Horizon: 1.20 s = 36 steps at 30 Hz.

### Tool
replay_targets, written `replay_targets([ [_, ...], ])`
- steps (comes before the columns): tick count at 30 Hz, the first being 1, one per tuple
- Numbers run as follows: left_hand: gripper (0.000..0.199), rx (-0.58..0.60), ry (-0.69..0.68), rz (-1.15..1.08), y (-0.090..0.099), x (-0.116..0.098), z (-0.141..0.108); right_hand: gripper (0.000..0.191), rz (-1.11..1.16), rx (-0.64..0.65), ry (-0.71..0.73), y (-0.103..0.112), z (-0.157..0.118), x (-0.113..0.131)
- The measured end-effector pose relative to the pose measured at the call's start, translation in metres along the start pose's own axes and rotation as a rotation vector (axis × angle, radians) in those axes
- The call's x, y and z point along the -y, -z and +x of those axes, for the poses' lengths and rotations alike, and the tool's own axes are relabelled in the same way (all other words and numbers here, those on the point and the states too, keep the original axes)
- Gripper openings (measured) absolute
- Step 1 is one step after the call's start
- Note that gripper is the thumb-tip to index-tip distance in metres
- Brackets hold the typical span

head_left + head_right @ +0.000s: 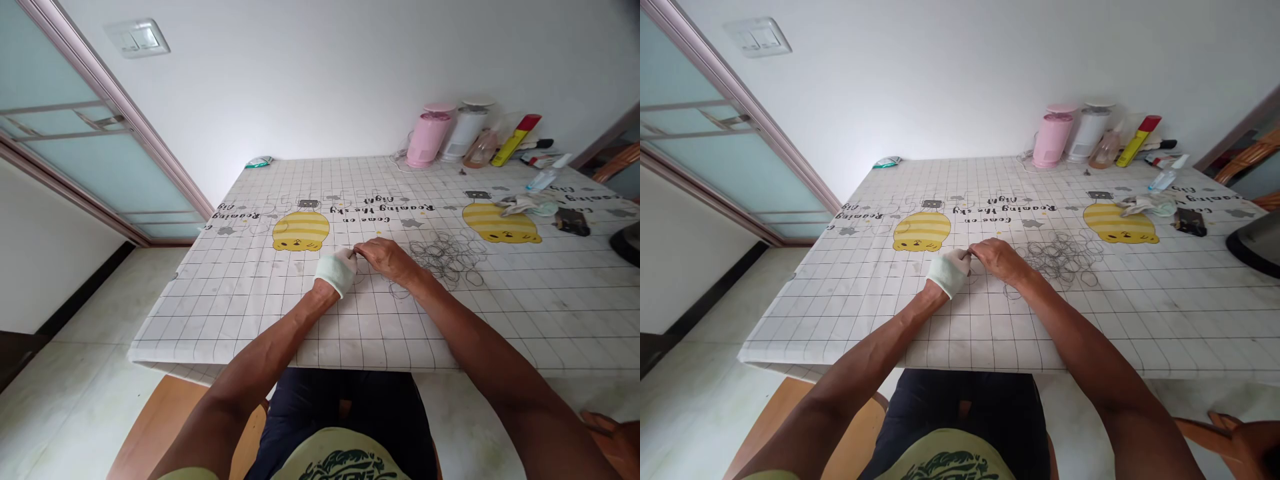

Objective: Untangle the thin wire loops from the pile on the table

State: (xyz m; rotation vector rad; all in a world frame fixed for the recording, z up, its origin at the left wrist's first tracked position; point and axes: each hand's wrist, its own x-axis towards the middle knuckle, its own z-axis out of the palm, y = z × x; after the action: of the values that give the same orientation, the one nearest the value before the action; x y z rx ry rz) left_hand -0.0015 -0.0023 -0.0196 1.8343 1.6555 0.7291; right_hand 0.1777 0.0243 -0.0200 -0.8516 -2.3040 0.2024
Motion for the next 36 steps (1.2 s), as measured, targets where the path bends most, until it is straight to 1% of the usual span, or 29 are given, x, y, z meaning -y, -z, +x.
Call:
replay_targets([
  [4,0.021,0.012,-0.011,-0.041,0.000,-0.002,-0.001,0.027,0.082,0.041,-0.045,0.005,0.001,0.001],
  [7,0.030,0.050,0.015,-0.108,0.006,-0.009,-0.001,0.019,0.179,0.016,-0.154,0.013,0.001,0.001],
  [9,0.032,0.061,0.038,-0.167,0.011,-0.014,-0.002,0.025,0.247,-0.006,-0.252,0.021,0.001,0.001],
  [11,0.029,0.045,0.084,-0.256,0.016,-0.017,-0.004,0.034,0.357,-0.002,-0.329,0.030,0.000,0.002],
  [14,0.026,0.020,0.153,-0.381,0.021,-0.020,-0.006,0.037,0.594,0.004,-0.378,0.042,0.000,0.005],
  [16,0.026,0.017,0.163,-0.430,0.023,-0.020,-0.007,0.041,0.704,-0.004,-0.393,0.044,0.001,0.008],
  [19,0.027,0.023,0.158,-0.456,0.023,-0.021,-0.007,0.043,0.765,-0.021,-0.418,0.041,0.003,0.012],
  [23,0.028,0.047,0.153,-0.472,0.022,-0.020,-0.004,0.046,0.808,-0.052,-0.449,0.031,0.005,0.012],
  [28,0.027,0.075,0.136,-0.533,0.017,-0.016,0.000,0.041,0.819,-0.056,-0.476,0.022,0.006,0.013],
  [30,0.026,0.049,0.145,-0.579,0.018,-0.015,0.000,0.041,0.858,-0.070,-0.492,0.019,0.006,0.013],
  [32,0.024,-0.014,0.183,-0.636,0.020,-0.015,0.001,0.041,0.882,-0.077,-0.515,0.016,0.006,0.014],
  [34,0.024,-0.068,0.223,-0.664,0.024,-0.017,0.000,0.041,0.862,-0.051,-0.536,0.014,0.007,0.015],
  [36,0.025,-0.076,0.238,-0.649,0.026,-0.018,-0.001,0.039,0.825,-0.009,-0.543,0.011,0.007,0.017],
])
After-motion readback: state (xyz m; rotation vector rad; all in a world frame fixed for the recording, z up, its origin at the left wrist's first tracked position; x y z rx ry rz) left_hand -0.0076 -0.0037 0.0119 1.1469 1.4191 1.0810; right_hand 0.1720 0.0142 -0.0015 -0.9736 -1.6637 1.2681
